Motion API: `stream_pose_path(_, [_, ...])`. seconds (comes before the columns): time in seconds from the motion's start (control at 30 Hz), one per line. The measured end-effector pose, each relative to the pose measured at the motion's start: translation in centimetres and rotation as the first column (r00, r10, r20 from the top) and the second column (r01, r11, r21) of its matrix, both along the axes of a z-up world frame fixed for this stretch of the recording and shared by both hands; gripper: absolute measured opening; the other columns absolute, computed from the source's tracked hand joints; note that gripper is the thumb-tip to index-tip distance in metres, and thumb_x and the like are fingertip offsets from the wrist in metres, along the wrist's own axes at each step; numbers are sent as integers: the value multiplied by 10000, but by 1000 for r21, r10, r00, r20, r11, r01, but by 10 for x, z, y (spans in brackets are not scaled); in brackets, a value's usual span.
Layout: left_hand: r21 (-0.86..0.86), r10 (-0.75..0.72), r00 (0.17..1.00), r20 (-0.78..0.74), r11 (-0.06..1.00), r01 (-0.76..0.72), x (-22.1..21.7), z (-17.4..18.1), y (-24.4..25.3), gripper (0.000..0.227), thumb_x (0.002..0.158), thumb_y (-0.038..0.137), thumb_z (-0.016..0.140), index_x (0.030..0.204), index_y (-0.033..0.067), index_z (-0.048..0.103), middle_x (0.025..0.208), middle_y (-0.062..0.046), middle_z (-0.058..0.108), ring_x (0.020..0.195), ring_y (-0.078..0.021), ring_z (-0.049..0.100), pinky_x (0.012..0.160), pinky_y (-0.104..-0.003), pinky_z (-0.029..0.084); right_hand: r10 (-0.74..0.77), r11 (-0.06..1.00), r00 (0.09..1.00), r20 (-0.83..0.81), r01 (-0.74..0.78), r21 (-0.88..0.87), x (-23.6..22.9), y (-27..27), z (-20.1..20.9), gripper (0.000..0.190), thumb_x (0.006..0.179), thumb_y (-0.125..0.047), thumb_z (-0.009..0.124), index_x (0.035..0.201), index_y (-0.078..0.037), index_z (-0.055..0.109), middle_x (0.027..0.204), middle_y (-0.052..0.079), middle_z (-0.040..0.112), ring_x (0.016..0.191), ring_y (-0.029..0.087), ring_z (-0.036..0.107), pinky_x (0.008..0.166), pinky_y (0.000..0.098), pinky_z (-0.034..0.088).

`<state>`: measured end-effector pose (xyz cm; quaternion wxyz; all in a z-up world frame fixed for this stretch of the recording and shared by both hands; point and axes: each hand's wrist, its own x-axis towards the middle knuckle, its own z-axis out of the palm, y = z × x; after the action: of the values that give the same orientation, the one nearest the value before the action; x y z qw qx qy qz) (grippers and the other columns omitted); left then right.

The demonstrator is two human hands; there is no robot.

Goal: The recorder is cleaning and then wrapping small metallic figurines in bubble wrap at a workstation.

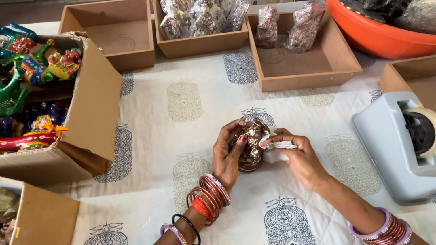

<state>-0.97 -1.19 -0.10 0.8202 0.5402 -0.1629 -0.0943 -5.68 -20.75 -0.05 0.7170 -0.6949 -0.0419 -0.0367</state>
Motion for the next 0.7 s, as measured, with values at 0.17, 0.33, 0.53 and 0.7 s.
stream_pose_path(0.17, [0, 16, 1000, 21, 1000, -16, 2, -8, -1, 392, 1024, -1, 492, 1414, 42, 480, 1396, -114, 619, 1309, -189, 572, 1123, -327, 488, 11, 937, 965, -262, 82, 339, 9, -15, -26, 239, 890, 126, 574, 1056, 39, 723, 1087, 62, 673, 986, 161, 666, 820, 330, 582])
stream_pose_path(0.33, [-41, 11, 1000, -27, 999, -12, 2, -11, -2, 384, 1024, -3, 491, 1405, 42, 480, 1369, -106, 623, 1260, -169, 589, 1092, -312, 506, -60, 932, 936, -346, 176, 317, 5, -7, -15, 242, 876, 106, 566, 1079, 45, 682, 1016, 119, 741, 889, 169, 709, 785, 318, 596])
stream_pose_path(0.53, [369, 266, 932, 248, 863, -345, -19, 20, 1, 573, 943, 139, 579, 1473, 56, 377, 1434, -180, 501, 1333, -285, 465, 1111, -451, 392, -175, 982, 949, -261, 189, 28, -12, 10, -24, 356, 905, 92, 533, 1206, 13, 704, 1033, 176, 761, 822, 185, 669, 689, 315, 554])
stream_pose_path(0.7, [414, 207, 900, 383, 833, -368, -36, 19, -2, 796, 969, 482, 578, 1545, 12, 295, 1431, -259, 468, 1380, -372, 446, 1169, -505, 338, -94, 968, 944, 318, 162, -193, -36, 38, 6, 606, 908, 161, 451, 1494, 7, 467, 1342, 162, 641, 1184, 204, 636, 1002, 312, 502])
